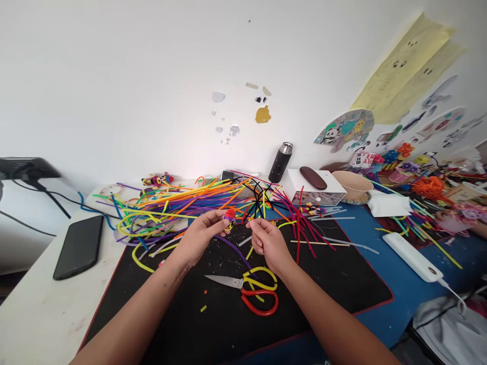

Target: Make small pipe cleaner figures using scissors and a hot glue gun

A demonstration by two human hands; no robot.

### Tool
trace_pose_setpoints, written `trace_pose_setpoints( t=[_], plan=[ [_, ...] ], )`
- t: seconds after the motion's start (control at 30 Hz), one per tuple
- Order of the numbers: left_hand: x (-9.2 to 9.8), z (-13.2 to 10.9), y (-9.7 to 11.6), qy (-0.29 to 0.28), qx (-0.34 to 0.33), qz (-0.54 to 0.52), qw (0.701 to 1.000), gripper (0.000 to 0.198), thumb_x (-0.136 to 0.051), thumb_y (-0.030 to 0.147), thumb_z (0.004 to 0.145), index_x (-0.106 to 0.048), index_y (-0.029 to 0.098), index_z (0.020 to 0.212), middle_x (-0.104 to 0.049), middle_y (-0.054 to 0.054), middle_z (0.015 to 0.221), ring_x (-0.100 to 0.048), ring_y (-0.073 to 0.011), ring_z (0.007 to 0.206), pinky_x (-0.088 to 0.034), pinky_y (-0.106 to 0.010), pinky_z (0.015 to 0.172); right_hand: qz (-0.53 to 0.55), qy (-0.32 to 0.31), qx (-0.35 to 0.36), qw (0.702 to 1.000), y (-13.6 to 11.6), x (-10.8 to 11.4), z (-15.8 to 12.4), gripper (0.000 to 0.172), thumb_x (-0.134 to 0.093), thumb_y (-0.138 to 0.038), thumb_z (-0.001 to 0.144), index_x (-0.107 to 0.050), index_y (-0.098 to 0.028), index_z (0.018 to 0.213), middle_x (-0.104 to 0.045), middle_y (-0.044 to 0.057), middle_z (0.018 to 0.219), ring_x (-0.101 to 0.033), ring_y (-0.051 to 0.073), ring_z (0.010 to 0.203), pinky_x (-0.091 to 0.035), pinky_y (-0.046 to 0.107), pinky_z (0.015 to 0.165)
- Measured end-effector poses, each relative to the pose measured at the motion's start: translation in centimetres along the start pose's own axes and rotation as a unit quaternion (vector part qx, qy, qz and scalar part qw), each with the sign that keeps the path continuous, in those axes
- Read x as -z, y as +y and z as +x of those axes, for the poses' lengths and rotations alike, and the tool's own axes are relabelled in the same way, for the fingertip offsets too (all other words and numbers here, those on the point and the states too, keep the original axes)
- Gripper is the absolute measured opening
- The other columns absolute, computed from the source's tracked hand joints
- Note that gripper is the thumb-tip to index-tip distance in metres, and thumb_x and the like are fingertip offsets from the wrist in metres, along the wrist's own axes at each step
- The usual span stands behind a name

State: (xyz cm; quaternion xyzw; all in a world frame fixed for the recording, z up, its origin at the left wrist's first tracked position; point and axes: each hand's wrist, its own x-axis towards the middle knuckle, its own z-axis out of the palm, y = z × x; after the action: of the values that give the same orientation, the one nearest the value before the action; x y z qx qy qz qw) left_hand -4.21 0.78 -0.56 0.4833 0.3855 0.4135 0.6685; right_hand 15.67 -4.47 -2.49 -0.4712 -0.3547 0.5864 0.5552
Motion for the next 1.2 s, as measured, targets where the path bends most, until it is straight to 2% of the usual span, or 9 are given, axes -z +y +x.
trace_pose_setpoints(
  t=[0.17, 0.5, 0.97, 1.2],
  plan=[
    [0.3, 0.3, 0.1, 0.013, 0.001, -0.071, 0.997, 0.045, -0.097, 0.046, 0.069, -0.074, 0.017, 0.095, -0.072, -0.002, 0.089, -0.065, -0.0137, 0.074, -0.052, -0.026, 0.072, 0.0, -0.002, -0.006, 1.0, 0.4, 0.0, 0.2, 0.049, -0.086, -0.061, 0.079, -0.07, -0.016, 0.088, -0.037, -0.012, 0.049, -0.029, 0.004, 0.038, -0.015, 0.02, 0.041],
    [0.3, 0.2, 0.5, 0.024, 0.018, -0.112, 0.993, 0.05, -0.102, 0.045, 0.062, -0.075, 0.015, 0.092, -0.072, 0.0, 0.081, -0.068, -0.0128, 0.07, -0.053, -0.025, 0.069, -0.009, -0.004, -0.011, 1.0, 0.7, -0.5, 0.2, 0.049, -0.084, -0.061, 0.078, -0.07, -0.016, 0.087, -0.037, -0.012, 0.048, -0.028, 0.004, 0.038, -0.015, 0.02, 0.04],
    [0.5, 0.3, -0.1, 0.009, 0.035, -0.132, 0.991, 0.045, -0.101, 0.043, 0.065, -0.078, 0.014, 0.091, -0.073, -0.002, 0.08, -0.07, -0.0129, 0.07, -0.056, -0.023, 0.068, -0.008, -0.01, -0.019, 1.0, 0.9, -0.5, 0.1, 0.046, -0.084, -0.059, 0.079, -0.07, -0.016, 0.088, -0.039, -0.012, 0.049, -0.029, 0.005, 0.038, -0.014, 0.02, 0.041],
    [0.3, 0.1, 0.1, 0.001, 0.056, -0.11, 0.992, 0.044, -0.101, 0.043, 0.064, -0.077, 0.015, 0.089, -0.072, -0.001, 0.08, -0.068, -0.0132, 0.07, -0.054, -0.025, 0.069, -0.01, -0.004, -0.008, 1.0, -0.1, -0.8, 0.2, 0.046, -0.084, -0.058, 0.079, -0.07, -0.016, 0.088, -0.038, -0.012, 0.049, -0.029, 0.005, 0.039, -0.016, 0.021, 0.041]
  ],
)
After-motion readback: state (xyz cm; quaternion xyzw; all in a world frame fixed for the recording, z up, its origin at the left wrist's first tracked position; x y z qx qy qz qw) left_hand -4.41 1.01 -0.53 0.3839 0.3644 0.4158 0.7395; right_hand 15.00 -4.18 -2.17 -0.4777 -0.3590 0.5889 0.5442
